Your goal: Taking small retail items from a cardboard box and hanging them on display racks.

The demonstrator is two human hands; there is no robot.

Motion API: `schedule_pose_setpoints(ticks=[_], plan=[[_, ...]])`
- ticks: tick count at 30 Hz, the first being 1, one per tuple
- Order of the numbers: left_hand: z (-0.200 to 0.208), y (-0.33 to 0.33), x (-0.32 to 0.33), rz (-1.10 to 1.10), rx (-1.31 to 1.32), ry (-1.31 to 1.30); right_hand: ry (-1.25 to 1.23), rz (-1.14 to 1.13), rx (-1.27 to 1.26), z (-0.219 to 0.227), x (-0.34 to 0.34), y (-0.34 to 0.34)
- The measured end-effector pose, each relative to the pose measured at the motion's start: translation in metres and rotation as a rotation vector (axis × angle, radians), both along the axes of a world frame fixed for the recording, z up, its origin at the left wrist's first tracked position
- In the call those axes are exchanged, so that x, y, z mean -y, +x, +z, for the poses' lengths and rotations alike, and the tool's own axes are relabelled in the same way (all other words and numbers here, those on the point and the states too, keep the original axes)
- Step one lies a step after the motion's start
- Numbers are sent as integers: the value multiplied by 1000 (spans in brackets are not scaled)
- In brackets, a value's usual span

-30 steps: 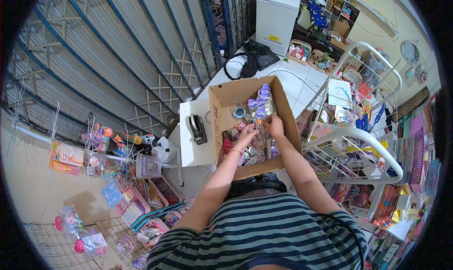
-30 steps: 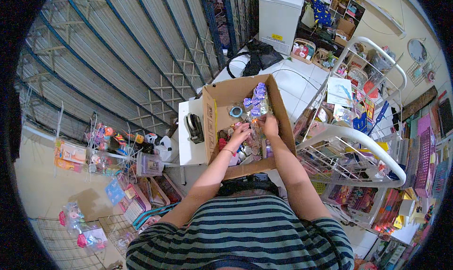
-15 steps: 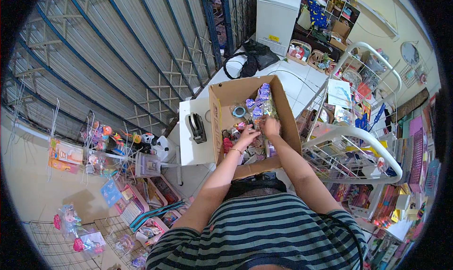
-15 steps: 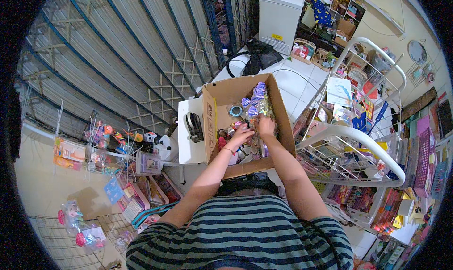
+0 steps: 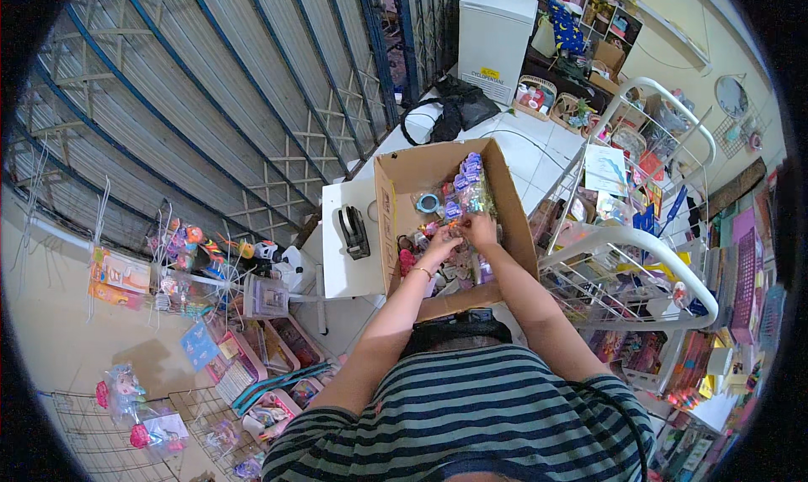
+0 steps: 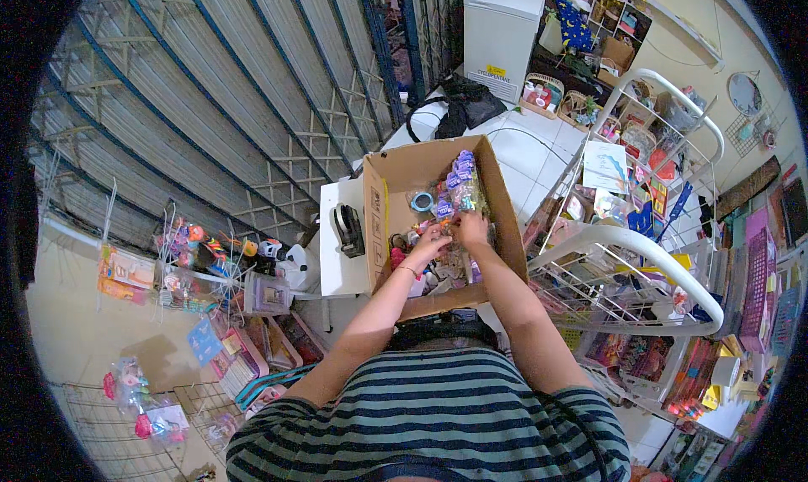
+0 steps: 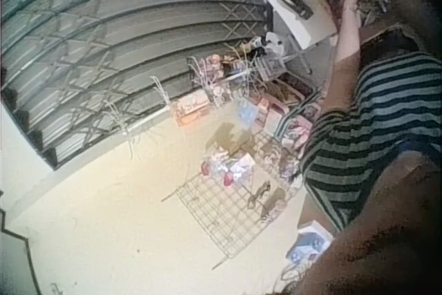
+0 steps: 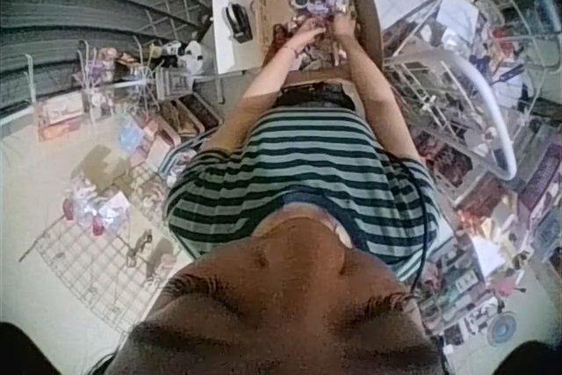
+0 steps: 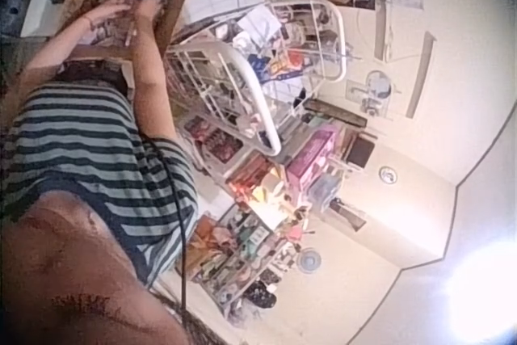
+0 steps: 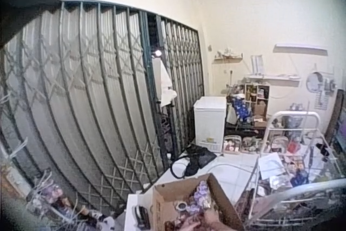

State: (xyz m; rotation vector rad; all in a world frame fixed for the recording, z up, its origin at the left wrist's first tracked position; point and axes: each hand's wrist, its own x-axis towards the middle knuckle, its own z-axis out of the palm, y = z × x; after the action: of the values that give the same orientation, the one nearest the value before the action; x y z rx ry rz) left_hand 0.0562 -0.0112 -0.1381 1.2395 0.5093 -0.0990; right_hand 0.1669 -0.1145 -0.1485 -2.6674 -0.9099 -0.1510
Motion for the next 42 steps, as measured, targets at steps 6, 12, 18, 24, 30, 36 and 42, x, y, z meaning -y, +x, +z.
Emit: schedule_pose_setpoints(ticks=[6, 12, 18, 24, 30, 36, 42], plan=[[-6, 0, -2, 101, -22, -74, 312, 150, -563, -1, 10, 14], [-9, 0, -5, 171, 22, 87, 392, 201, -677, 11, 12, 10], [-19, 5, -12, 232, 168, 221, 429, 116, -871, 39, 14, 2], [14, 3, -13, 391, 255, 157, 723, 210, -793, 50, 13, 7], [79, 1, -29, 577, 379, 240, 1025, 289, -871, 105, 2, 16], [143, -21, -41, 632, 465, 92, 982, 334, -975, 148, 0, 12], [164, -63, -54, 794, 586, 193, 967, 457, -1132, 175, -25, -25]])
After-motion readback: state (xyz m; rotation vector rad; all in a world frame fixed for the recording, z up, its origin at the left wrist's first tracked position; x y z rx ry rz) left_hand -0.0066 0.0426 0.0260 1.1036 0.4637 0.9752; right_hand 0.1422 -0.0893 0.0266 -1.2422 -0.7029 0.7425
